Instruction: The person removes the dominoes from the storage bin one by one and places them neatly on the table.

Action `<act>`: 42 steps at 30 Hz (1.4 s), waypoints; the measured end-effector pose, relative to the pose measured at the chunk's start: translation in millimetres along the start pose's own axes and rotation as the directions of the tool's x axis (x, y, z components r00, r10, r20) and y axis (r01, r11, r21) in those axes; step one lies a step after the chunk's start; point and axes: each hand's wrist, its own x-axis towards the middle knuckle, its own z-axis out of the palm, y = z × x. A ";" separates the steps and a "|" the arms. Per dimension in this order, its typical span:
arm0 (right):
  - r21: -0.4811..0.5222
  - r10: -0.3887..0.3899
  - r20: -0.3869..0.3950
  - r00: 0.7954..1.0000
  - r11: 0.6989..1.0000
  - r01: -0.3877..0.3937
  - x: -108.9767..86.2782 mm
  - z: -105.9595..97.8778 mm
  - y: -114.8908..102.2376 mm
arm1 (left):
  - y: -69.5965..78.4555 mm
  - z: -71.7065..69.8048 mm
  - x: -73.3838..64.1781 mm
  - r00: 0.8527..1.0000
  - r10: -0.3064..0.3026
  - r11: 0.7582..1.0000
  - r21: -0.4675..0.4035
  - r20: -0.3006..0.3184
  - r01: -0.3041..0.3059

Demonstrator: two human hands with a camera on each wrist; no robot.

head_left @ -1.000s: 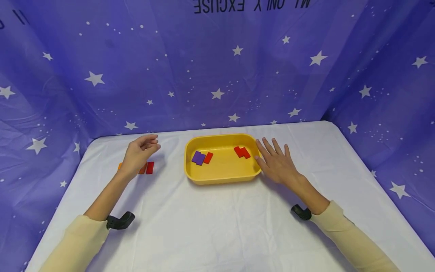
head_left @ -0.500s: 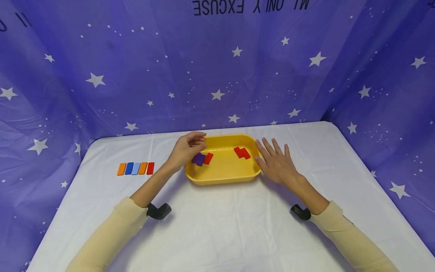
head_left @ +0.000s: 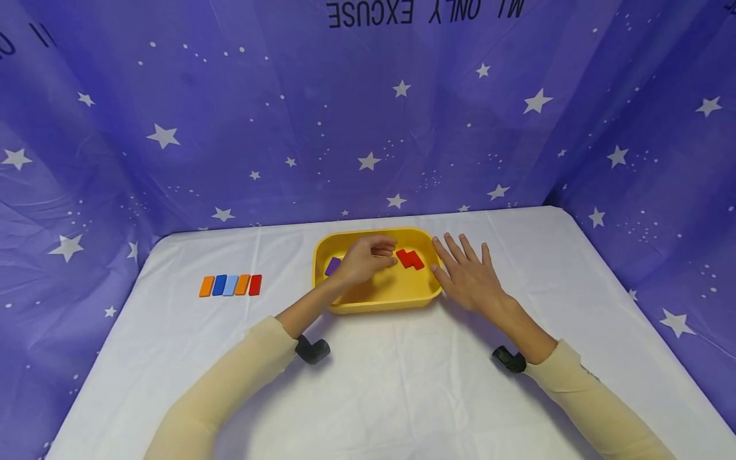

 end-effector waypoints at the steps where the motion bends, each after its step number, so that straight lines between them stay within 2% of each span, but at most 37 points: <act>1: 0.001 -0.001 0.001 1.000 1.000 0.001 -0.1 0.2 0.1 | -0.4 2.9 1.8 1.000 -0.004 1.000 0.003 0.004 0.004; 6: 0.005 -0.007 0.003 1.000 1.000 0.007 -0.7 0.7 1.2 | 0.5 12.2 8.3 0.999 -0.040 0.998 0.049 0.013 0.039; 14: 0.002 -0.012 0.000 1.000 1.000 0.012 -0.3 -0.1 1.2 | -7.1 17.9 24.4 0.995 -0.104 0.982 0.157 -0.005 0.103; 19: 0.006 -0.011 0.002 1.000 1.000 0.011 -0.1 0.1 0.9 | -12.9 19.2 31.5 0.994 -0.111 0.974 0.200 0.005 0.108; 26: 0.004 -0.008 0.008 1.000 1.000 0.008 0.2 -0.4 0.7 | -18.6 21.8 36.3 0.996 -0.086 0.964 0.257 0.038 0.074; 35: 0.013 -0.011 -0.012 1.000 1.000 0.011 -0.3 0.3 1.3 | -21.8 25.2 38.6 0.992 -0.093 0.960 0.270 0.080 0.069; 42: 0.010 -0.009 -0.014 1.000 1.000 0.009 0.2 0.9 1.4 | -22.4 25.4 39.8 0.991 -0.107 0.939 0.335 0.082 0.074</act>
